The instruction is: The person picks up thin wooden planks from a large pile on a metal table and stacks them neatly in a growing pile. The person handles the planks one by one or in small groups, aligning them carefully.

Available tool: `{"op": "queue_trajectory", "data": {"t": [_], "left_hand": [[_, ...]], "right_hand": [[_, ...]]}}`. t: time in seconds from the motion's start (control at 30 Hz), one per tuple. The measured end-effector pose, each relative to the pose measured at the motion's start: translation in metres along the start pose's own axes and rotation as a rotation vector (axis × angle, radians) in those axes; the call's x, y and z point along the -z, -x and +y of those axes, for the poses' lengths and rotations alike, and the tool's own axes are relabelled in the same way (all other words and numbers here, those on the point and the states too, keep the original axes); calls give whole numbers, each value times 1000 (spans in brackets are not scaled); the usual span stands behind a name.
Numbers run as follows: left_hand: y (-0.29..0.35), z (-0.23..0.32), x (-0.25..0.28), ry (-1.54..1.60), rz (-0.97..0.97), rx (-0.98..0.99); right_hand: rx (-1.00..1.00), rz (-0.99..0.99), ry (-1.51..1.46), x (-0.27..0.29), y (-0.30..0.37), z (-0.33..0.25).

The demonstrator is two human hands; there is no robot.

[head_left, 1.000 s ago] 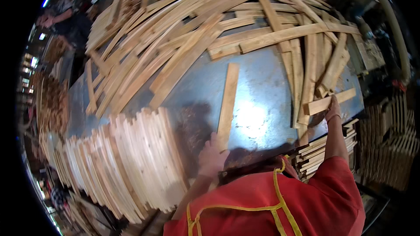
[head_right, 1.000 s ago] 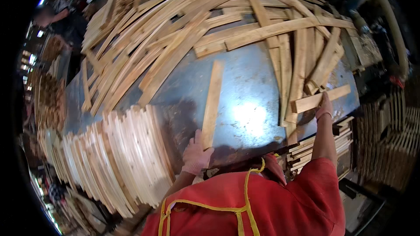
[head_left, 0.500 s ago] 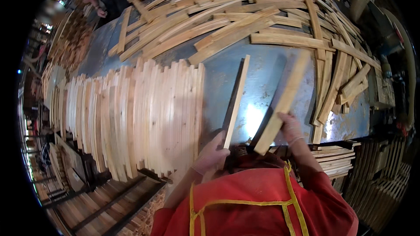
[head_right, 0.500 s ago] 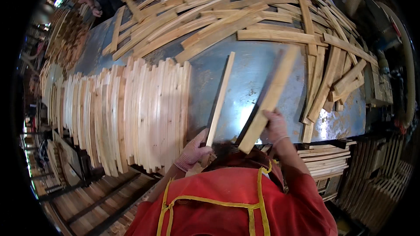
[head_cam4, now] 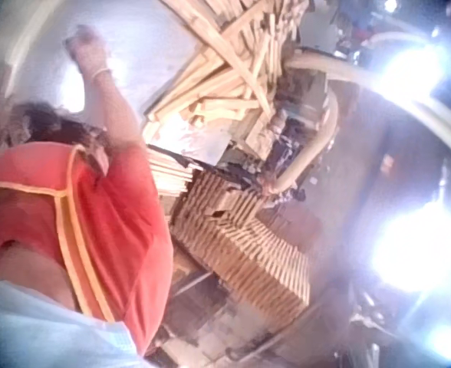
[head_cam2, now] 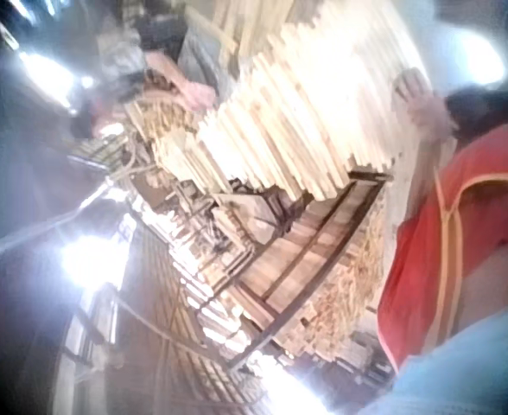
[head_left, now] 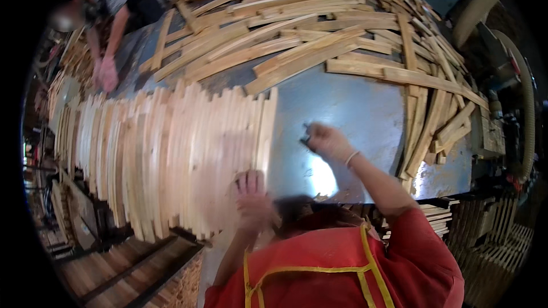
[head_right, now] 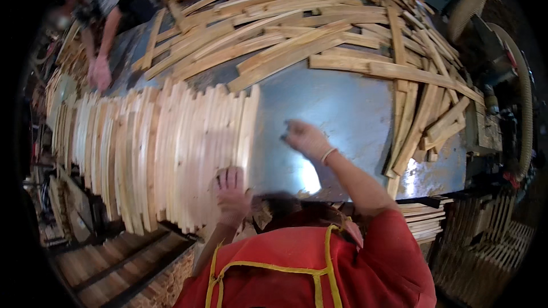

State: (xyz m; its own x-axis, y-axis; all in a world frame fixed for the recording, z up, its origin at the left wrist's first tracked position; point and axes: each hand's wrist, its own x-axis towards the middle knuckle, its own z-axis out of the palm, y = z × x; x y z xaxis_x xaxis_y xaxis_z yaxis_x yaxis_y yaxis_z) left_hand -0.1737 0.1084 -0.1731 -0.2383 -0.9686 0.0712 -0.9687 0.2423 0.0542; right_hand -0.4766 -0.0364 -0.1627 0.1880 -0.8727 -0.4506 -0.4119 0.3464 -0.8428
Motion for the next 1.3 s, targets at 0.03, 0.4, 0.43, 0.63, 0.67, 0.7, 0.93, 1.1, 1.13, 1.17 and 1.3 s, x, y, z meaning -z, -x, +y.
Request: {"op": "queue_trajectory", "data": {"t": [0.03, 0.4, 0.43, 0.63, 0.67, 0.7, 0.93, 1.1, 1.13, 1.17, 1.3], "left_hand": [[-7, 2, -2, 34, 35, -50], [-24, 6, 11, -24, 137, -58], [-25, 5, 11, 8, 138, -64], [-7, -3, -7, 92, 99, -29], [-7, -3, -9, 67, 120, -32], [-8, -3, -10, 42, 142, -42], [-10, 39, 32, 286, -32, -33], [-28, 89, 71, 1053, -366, 244], [-29, 89, 75, 1004, -404, 313], [-28, 88, 78, 949, -446, 379], [37, 51, 41, 1068, -201, 287]], "right_hand": [[325, 286, 93, 63, -33, 63], [-184, 516, 1407, 329, -64, 33], [-222, 443, 1414, 327, -72, 30], [-55, 25, 1010, 281, -43, -21], [-40, -19, 873, 262, -28, -33], [-28, -56, 733, 244, -14, -42], [-31, -165, -107, 96, 35, -74], [-175, 55, -679, -43, 51, -44], [-165, 122, -707, -65, 57, -47], [-157, 191, -739, -83, 63, -49], [-138, 346, -541, -82, 41, -10]]}}
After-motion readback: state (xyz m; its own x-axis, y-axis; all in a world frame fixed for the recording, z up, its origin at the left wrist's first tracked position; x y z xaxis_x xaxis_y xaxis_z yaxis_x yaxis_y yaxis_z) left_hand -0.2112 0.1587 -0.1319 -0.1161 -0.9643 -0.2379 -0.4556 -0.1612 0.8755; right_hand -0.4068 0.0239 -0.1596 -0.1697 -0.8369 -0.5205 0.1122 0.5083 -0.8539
